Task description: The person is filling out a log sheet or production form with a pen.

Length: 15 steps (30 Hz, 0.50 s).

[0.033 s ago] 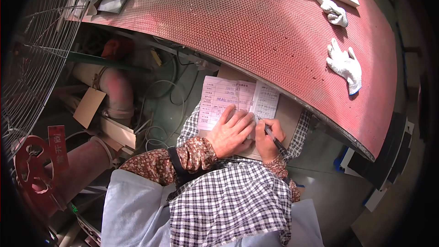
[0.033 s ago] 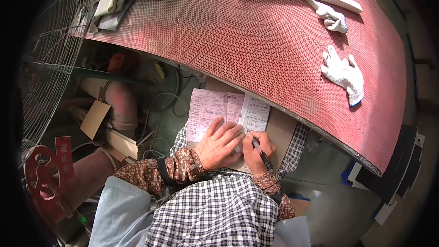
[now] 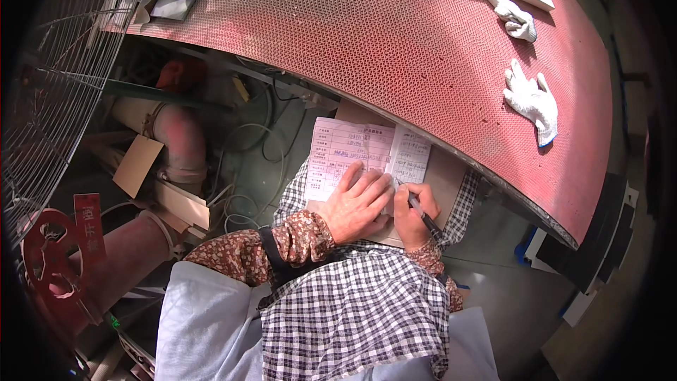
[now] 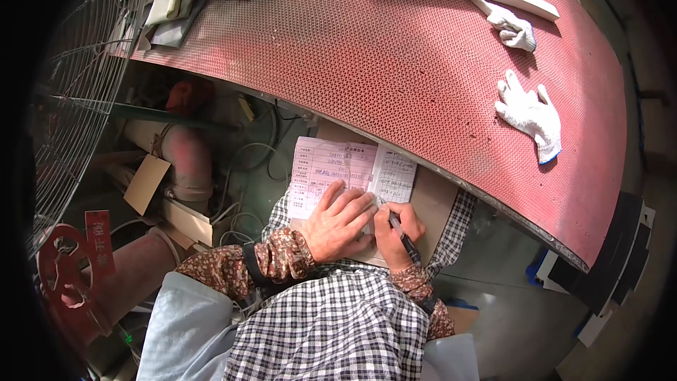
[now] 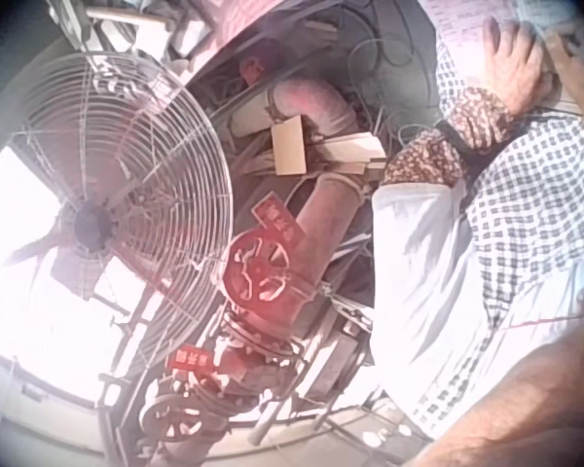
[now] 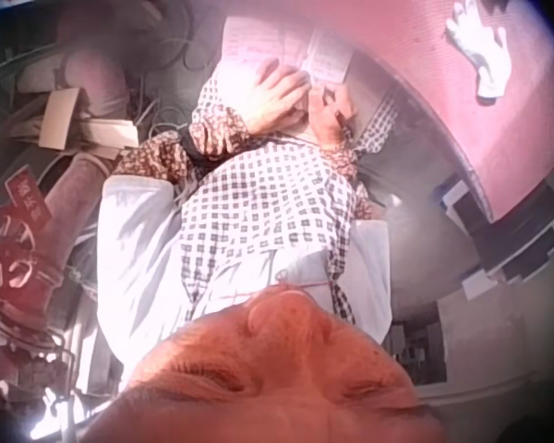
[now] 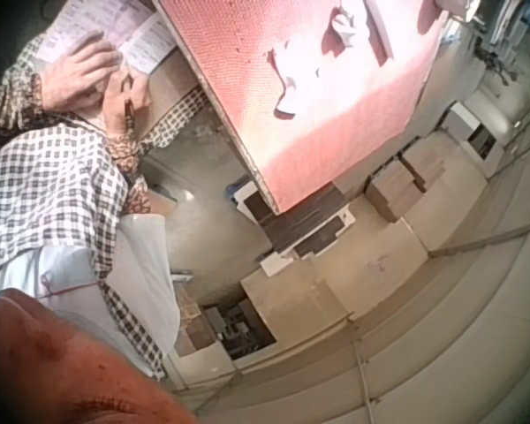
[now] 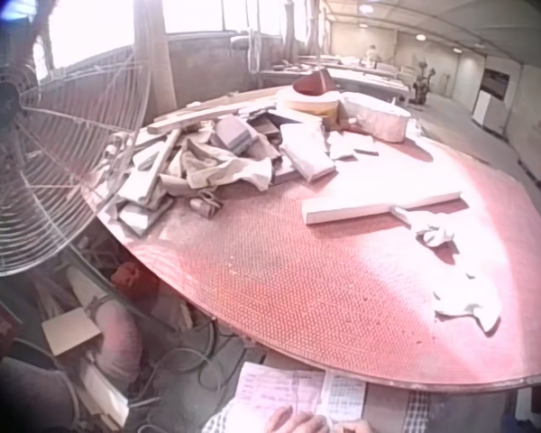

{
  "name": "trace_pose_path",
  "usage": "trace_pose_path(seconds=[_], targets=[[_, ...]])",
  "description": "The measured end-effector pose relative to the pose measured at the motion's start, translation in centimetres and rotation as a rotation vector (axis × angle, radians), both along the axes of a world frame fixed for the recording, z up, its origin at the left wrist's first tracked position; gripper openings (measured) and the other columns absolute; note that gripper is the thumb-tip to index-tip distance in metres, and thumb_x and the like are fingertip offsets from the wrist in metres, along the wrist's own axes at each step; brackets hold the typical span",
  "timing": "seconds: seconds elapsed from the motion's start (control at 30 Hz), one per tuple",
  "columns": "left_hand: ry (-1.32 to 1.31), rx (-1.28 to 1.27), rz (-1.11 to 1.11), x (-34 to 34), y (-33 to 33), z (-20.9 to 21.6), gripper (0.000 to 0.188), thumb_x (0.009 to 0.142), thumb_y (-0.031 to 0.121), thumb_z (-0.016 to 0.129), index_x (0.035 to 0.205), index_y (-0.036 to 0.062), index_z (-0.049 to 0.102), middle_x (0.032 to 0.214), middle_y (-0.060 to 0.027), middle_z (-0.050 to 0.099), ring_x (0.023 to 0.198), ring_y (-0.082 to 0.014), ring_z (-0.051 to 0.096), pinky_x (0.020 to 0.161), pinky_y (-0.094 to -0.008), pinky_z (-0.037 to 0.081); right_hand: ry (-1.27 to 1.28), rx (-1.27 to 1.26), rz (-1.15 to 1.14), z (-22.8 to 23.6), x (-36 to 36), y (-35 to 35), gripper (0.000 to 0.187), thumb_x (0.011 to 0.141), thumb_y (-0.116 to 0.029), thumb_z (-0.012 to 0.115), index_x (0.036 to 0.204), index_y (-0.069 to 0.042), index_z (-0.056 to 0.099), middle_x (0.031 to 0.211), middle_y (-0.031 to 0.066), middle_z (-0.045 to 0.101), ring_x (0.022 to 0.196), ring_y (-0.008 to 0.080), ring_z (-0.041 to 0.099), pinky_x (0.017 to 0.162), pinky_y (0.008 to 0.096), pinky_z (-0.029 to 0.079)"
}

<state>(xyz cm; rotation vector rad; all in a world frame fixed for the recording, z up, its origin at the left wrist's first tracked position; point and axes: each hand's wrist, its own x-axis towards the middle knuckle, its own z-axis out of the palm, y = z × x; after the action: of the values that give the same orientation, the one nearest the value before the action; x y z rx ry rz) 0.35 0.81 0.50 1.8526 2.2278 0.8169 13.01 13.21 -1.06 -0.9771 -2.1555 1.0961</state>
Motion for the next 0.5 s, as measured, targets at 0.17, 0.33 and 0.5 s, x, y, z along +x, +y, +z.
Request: trace_pose_path(seconds=[0.17,0.33,0.5], targets=[[0.001,0.006,0.009,0.1,-0.02,-0.04,0.055,0.077,0.031,0.082,0.123,0.0047,0.068,0.137,-0.011,0.062,0.131,-0.0284,0.058,0.119,-0.0591,0.036,0.003,0.021,0.004,0.17,-0.11,0.02,0.013,0.09,-0.011,0.074,0.087,-0.002,0.065,0.069,0.013,0.065,0.057,0.026,0.065,0.056,0.0391,0.052],[0.001,-0.01,0.003,0.07,-0.07,0.01,0.055,0.077,0.031,0.082,0.124,0.0047,0.068,0.138,-0.0111,0.061,0.131,-0.0284,0.057,0.12,-0.059,0.035,0.01,0.018,0.002,0.15,-0.11,0.02,0.013,0.09,-0.011,0.074,0.088,-0.002,0.065,0.068,0.0121,0.065,0.057,0.0243,0.064,0.055,0.0382,0.052],[0.004,-0.006,0.005,0.07,-0.04,0.11,0.055,0.078,0.031,0.082,0.124,0.0048,0.068,0.137,-0.0111,0.061,0.131,-0.0284,0.057,0.119,-0.0587,0.036,0.028,0.003,0.0,0.02,0.13,0.06,0.014,0.091,-0.012,0.074,0.089,-0.002,0.065,0.069,0.0116,0.066,0.057,0.0231,0.063,0.055,0.0375,0.051]])
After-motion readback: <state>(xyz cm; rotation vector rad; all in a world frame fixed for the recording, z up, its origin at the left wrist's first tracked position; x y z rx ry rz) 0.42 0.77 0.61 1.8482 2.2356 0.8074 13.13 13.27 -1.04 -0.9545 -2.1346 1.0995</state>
